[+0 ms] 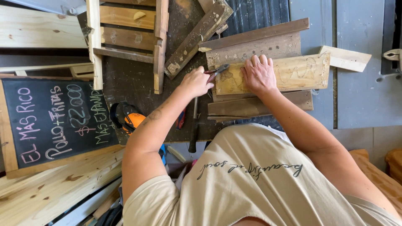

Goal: Disassembling wooden structures by prying apart slats and removing nails using a screwdriver and pliers.

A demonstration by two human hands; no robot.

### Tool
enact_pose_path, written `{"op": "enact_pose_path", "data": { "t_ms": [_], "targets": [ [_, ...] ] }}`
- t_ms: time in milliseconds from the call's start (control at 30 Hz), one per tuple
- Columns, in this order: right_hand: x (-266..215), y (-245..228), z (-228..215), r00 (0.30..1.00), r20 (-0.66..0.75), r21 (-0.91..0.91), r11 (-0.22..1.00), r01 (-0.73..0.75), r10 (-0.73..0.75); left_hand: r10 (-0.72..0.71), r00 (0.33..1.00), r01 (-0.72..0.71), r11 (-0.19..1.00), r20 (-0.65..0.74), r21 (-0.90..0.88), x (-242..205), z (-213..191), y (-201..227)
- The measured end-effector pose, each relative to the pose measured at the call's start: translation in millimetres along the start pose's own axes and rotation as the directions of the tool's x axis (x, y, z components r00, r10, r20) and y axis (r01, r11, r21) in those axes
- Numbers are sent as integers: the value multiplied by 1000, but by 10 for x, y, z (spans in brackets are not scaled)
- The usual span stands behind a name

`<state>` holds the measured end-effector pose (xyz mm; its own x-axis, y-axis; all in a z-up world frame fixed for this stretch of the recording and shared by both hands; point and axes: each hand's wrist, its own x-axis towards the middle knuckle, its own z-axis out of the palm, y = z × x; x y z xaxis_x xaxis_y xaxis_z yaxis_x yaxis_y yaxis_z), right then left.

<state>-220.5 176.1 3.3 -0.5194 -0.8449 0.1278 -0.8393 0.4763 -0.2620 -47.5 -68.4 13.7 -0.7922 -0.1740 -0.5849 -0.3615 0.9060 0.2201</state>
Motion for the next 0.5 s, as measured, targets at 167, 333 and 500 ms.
{"op": "enact_pose_path", "data": {
  "t_ms": [167, 333, 500],
  "targets": [
    [-6, 0, 28, 1000, -4, -28, 1000, 3, -3, 65, 988, -40, 985, -142, 168, -137, -147, 218],
    [2, 33, 61, 1000, -13, -27, 1000, -8, 8, -22, 999, 18, 995, -35, -100, 74, 199, 76],
    [-42, -72, 25, 999, -4, -32, 998, -51, 50, 298, 909, 350, -170, 291, -921, -416, -703, 433]
  ]
}}
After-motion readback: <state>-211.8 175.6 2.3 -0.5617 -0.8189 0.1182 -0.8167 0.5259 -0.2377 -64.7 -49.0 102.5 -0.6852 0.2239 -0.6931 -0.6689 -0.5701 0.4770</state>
